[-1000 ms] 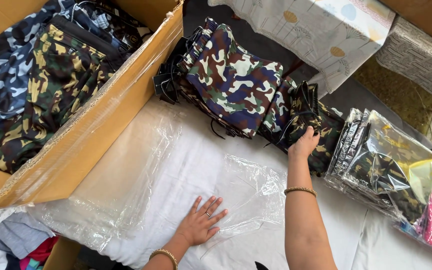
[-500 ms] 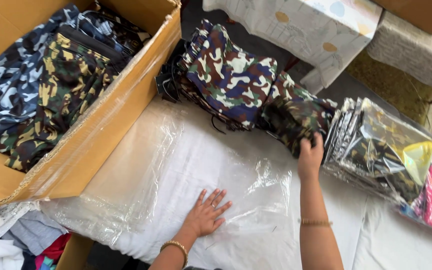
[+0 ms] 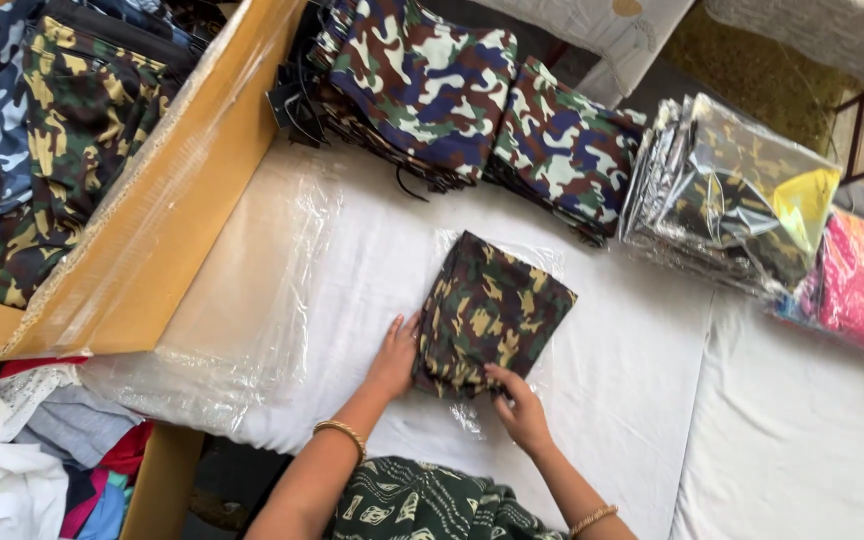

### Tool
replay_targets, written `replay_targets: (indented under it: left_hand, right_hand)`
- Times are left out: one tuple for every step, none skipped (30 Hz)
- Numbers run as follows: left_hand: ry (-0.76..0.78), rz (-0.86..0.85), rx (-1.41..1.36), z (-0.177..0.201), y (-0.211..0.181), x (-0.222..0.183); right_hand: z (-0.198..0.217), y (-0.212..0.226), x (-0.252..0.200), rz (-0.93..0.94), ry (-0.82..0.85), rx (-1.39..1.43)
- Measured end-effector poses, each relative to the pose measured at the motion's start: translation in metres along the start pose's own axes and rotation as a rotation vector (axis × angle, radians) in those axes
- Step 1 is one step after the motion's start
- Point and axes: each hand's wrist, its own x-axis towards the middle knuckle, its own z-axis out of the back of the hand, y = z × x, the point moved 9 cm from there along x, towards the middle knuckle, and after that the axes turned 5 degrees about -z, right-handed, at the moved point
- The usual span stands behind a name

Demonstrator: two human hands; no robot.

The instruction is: The person folds a camouflage-patterned garment on a white surface and places it into a clear plastic bag. They smooth the garment inside the bag and seal it before moving the packaged item aside. The person repeats this process with a second garment.

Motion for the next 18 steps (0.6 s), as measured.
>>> replay_targets:
  left_hand:
    - [0.012, -0.003, -0.002, -0.007, -0.002, -0.008]
    - [-0.094, 0.179, -0.225, -0.008, 0.013, -0.019]
    - [-0.200, 0.366, -0.446, -0.011, 0.030, -0.032]
    - [-0.193, 0.367, -0.445, 0.000, 0.021, -0.037]
    - [-0.225, 0.579, -0.778, -0.001, 0.027, -0.052]
    - [-0.256, 0.793, -1.111, -0.005, 0.027, -0.068]
    - [-0.253, 0.799, -1.108, 0.003, 0.021, -0.068]
    - [-0.211, 0.884, -1.298, 0.000, 0.013, -0.071]
    - [-0.170, 0.969, -1.489, -0.003, 0.002, -0.072]
    - [-0.171, 0.974, -1.488, -0.014, 0.009, -0.073]
    - [-0.151, 0.927, -1.443, -0.023, 0.013, -0.071]
    - [-0.132, 0.881, -1.397, -0.032, 0.017, -0.069]
    - [-0.141, 0.876, -1.398, -0.033, 0.020, -0.067]
    - [-0.146, 0.837, -1.389, -0.033, 0.022, -0.062]
    - [-0.149, 0.801, -1.380, -0.035, 0.023, -0.059]
    - [-0.154, 0.800, -1.381, -0.032, 0.024, -0.059]
    - [-0.139, 0.807, -1.371, -0.031, 0.023, -0.061]
    - [-0.123, 0.814, -1.362, -0.030, 0.023, -0.063]
  right_hand:
    - [-0.003, -0.002, -0.003, -0.010, -0.003, 0.006]
    - [-0.004, -0.008, -0.006, -0.077, -0.039, 0.088]
    - [-0.004, -0.015, -0.005, -0.138, -0.073, 0.169]
    - [-0.005, -0.020, -0.006, -0.144, -0.073, 0.174]
    - [-0.008, -0.016, -0.007, -0.049, -0.058, 0.148]
    - [-0.011, -0.011, -0.008, 0.046, -0.043, 0.122]
    - [-0.012, -0.017, -0.009, 0.041, -0.040, 0.127]
    - [-0.018, -0.015, -0.011, 0.115, 0.001, 0.056]
    - [-0.023, -0.013, -0.012, 0.190, 0.042, -0.017]
    - [-0.025, 0.001, -0.010, 0.189, 0.046, -0.014]
    - [-0.024, 0.014, -0.008, 0.182, 0.027, -0.057]
    - [-0.023, 0.028, -0.006, 0.175, 0.007, -0.100]
    - [-0.027, 0.047, 0.001, 0.183, 0.007, -0.102]
    - [-0.030, 0.071, 0.005, 0.244, -0.015, -0.188]
    - [-0.035, 0.093, 0.007, 0.302, -0.036, -0.274]
    - [-0.039, 0.076, 0.017, 0.306, -0.035, -0.276]
    - [-0.041, 0.050, 0.029, 0.210, -0.050, -0.271]
    - [-0.044, 0.024, 0.040, 0.113, -0.066, -0.266]
